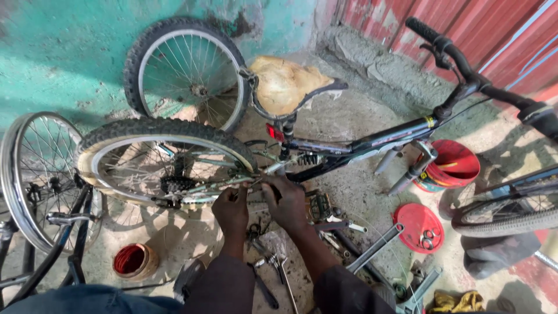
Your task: The person repairs a bicycle by adjusting the rear derailleur and chain. They use a wrench to tighten bolts on the derailleur and a screwdriver to adjust the cable tension. The person also rotates the rear wheel to test the chain movement.
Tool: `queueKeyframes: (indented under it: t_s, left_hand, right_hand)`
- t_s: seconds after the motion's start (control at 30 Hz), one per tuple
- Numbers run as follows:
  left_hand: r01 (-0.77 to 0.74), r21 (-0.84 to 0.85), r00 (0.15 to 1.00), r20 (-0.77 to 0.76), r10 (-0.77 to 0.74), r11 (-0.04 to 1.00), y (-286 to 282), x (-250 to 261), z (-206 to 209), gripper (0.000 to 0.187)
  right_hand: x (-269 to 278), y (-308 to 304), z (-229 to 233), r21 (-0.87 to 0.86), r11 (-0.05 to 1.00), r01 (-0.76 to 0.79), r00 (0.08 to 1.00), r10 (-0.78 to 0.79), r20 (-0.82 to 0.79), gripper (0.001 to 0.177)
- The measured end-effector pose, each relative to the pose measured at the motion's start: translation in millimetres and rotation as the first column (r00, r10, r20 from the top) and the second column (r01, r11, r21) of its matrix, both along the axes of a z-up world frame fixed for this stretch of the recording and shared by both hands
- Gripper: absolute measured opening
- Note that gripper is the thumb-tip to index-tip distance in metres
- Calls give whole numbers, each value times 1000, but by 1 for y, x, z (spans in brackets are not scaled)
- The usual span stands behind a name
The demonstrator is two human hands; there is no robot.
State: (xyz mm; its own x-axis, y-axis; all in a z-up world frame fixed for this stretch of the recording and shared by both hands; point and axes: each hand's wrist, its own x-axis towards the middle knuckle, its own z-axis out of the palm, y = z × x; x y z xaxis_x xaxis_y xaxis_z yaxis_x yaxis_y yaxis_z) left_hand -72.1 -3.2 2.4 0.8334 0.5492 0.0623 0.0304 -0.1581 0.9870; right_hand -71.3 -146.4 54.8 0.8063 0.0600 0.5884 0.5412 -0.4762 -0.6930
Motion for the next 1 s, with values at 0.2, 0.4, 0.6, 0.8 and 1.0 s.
queueKeyframes:
  t_s: [0.2, 0.4, 0.6, 0.8, 1.0]
  left_hand:
    - [-192, 158, 971, 177, 163, 969, 24, 11, -18, 38]
    - [-321, 36, 851, 450, 272, 946, 30, -7, 52, 46]
    - [-593, -81, 740, 338, 581, 801, 67, -5, 40, 54]
    - [-437, -87, 842, 312, 441, 895, 39, 7, 19, 29]
    - [656, 366, 714, -583, -387, 660, 27, 9, 35, 47]
  right_hand:
    - [-12, 22, 27, -282, 959, -38, 982, 88, 168, 21]
    - [-2, 31, 4, -282, 951, -126, 974, 172, 146, 19]
    - [-7, -1, 6, 23, 995, 96, 995, -97, 5, 11]
    - [18, -41, -20, 59, 985, -160, 848, 168, -502, 59]
    - [22, -42, 18, 271, 906, -324, 638, 421, -645, 50]
